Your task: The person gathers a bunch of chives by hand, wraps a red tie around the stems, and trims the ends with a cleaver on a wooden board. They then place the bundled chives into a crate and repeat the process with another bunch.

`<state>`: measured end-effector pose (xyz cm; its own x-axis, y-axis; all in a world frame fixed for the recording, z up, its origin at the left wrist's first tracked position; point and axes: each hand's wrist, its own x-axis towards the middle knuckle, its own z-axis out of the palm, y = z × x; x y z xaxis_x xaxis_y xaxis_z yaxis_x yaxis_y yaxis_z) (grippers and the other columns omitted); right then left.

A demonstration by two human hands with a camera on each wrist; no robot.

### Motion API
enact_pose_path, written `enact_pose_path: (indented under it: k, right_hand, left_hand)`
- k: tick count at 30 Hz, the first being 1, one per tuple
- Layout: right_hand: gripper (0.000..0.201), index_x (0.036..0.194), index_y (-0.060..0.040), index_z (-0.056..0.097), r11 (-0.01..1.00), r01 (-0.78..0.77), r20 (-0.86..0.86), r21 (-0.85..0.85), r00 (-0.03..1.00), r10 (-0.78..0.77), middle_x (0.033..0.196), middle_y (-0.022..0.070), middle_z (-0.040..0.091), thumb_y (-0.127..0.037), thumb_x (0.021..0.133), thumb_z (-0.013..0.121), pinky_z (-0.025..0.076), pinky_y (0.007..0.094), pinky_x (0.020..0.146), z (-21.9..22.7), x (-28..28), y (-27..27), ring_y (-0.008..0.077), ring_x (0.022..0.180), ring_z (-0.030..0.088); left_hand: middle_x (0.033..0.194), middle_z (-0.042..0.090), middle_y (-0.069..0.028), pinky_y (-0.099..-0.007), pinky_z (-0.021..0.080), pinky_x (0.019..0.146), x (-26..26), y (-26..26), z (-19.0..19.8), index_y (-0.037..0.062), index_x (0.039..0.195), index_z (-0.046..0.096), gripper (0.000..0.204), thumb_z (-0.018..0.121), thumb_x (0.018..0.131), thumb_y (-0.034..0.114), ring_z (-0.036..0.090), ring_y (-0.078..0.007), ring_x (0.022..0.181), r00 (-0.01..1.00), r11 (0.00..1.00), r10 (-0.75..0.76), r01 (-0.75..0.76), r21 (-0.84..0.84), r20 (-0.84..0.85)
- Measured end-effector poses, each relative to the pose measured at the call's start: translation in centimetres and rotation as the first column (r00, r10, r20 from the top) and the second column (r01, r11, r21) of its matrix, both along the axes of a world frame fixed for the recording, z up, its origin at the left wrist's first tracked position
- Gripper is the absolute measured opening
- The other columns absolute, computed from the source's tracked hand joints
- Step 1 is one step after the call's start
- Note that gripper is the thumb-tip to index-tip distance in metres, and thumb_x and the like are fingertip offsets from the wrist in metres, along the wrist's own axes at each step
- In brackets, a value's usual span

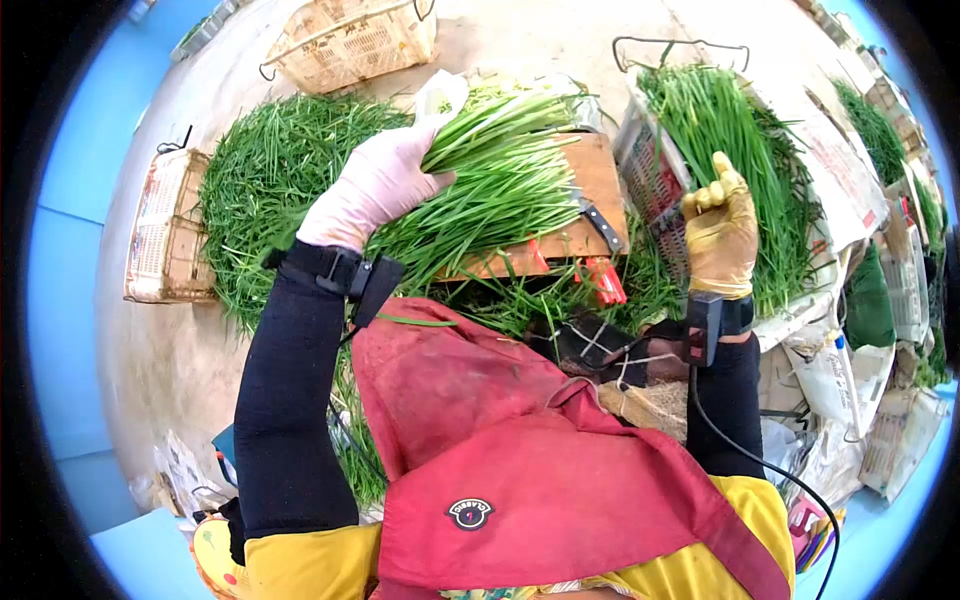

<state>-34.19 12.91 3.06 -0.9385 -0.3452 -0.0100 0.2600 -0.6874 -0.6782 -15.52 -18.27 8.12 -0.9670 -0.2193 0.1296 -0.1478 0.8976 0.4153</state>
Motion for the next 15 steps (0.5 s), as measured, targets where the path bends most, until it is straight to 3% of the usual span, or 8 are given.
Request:
enact_pose_path:
  k: [1, 4, 5, 9, 11, 12, 15]
  right_hand:
    - [0.03, 0.118, 0.0017, 0.06, 0.999, -0.039, 0.016, 0.016, 0.999, 0.039, 0.065, -0.0054, 0.043, -0.016, 0.094, 0.063, 0.038, 0.0261, 0.06, -1.3, -0.4, -0.7, 0.008, 0.059, 0.04]
    - [0.026, 0.113, 0.0022, 0.062, 0.994, -0.105, 0.042, 0.026, 0.994, 0.104, 0.067, -0.0037, 0.048, -0.015, 0.093, 0.065, 0.039, 0.0258, 0.058, -5.2, -1.7, -2.5, 0.0083, 0.059, 0.045]
    - [0.025, 0.111, 0.0022, 0.063, 0.993, -0.116, 0.038, 0.039, 0.993, 0.114, 0.068, -0.0029, 0.051, -0.014, 0.092, 0.065, 0.04, 0.026, 0.058, -6.2, -2.0, -3.0, 0.0088, 0.06, 0.047]
    - [0.022, 0.111, 0.0024, 0.064, 0.99, -0.117, 0.11, 0.075, 0.988, 0.108, 0.068, -0.0013, 0.055, -0.011, 0.093, 0.062, 0.047, 0.0282, 0.06, -8.8, -3.1, -4.4, 0.0116, 0.061, 0.053]
    - [0.022, 0.112, 0.0021, 0.064, 0.982, -0.127, 0.154, 0.139, 0.983, 0.105, 0.07, -0.0005, 0.056, -0.01, 0.094, 0.061, 0.048, 0.0285, 0.062, -9.9, -3.3, -5.1, 0.012, 0.062, 0.054]
    - [0.023, 0.112, 0.0019, 0.064, 0.981, -0.164, 0.15, 0.108, 0.978, 0.147, 0.072, 0.0008, 0.058, -0.011, 0.094, 0.061, 0.049, 0.0287, 0.063, -10.8, -3.4, -5.3, 0.0122, 0.063, 0.054]
    - [0.026, 0.115, 0.0012, 0.063, 0.96, -0.239, 0.142, 0.145, 0.965, 0.219, 0.076, 0.0007, 0.062, -0.013, 0.094, 0.061, 0.05, 0.0266, 0.068, -13.1, -3.7, -5.9, 0.0115, 0.067, 0.058]
  left_hand:
    - [0.099, 0.068, -0.0179, -0.0408, 0.054, 0.08, -1.0, -0.8, -0.8, 0.0115, 0.12, 0.057, 0.044, 0.073, 0.08, 0.02, 0.066, -0.0342, 0.093, 1.0, 0.997, -0.01, 0.011, -0.073, 0.011]
    - [0.099, 0.068, -0.0178, -0.0409, 0.053, 0.082, -4.9, -1.8, -5.1, 0.0129, 0.121, 0.057, 0.047, 0.074, 0.077, 0.02, 0.065, -0.0355, 0.095, 0.991, 0.997, -0.038, 0.046, -0.064, 0.127]
    - [0.101, 0.067, -0.0175, -0.041, 0.051, 0.085, -6.0, -1.9, -7.0, 0.0115, 0.119, 0.057, 0.048, 0.074, 0.075, 0.019, 0.064, -0.0356, 0.098, 0.996, 0.994, -0.08, 0.083, -0.071, 0.047]
    - [0.113, 0.064, -0.0163, -0.0418, 0.049, 0.09, -10.0, -3.2, -14.7, 0.0089, 0.12, 0.057, 0.053, 0.076, 0.074, 0.026, 0.061, -0.0345, 0.106, 0.983, 0.996, -0.079, 0.084, -0.023, 0.168]
    - [0.124, 0.059, -0.0155, -0.0426, 0.046, 0.095, -10.7, -2.8, -15.8, 0.01, 0.123, 0.056, 0.059, 0.078, 0.073, 0.034, 0.056, -0.0348, 0.113, 0.963, 0.975, -0.055, 0.11, -0.195, 0.264]
    - [0.13, 0.054, -0.0154, -0.0433, 0.044, 0.098, -10.5, -2.8, -17.6, 0.0093, 0.129, 0.051, 0.069, 0.078, 0.073, 0.04, 0.053, -0.0352, 0.117, 0.979, 0.965, -0.045, 0.094, -0.247, 0.198]
    - [0.128, 0.055, -0.0167, -0.0429, 0.044, 0.098, -10.4, -3.4, -20.2, 0.0074, 0.135, 0.047, 0.073, 0.075, 0.077, 0.041, 0.053, -0.0355, 0.116, 0.99, 0.996, -0.025, 0.036, -0.078, 0.139]
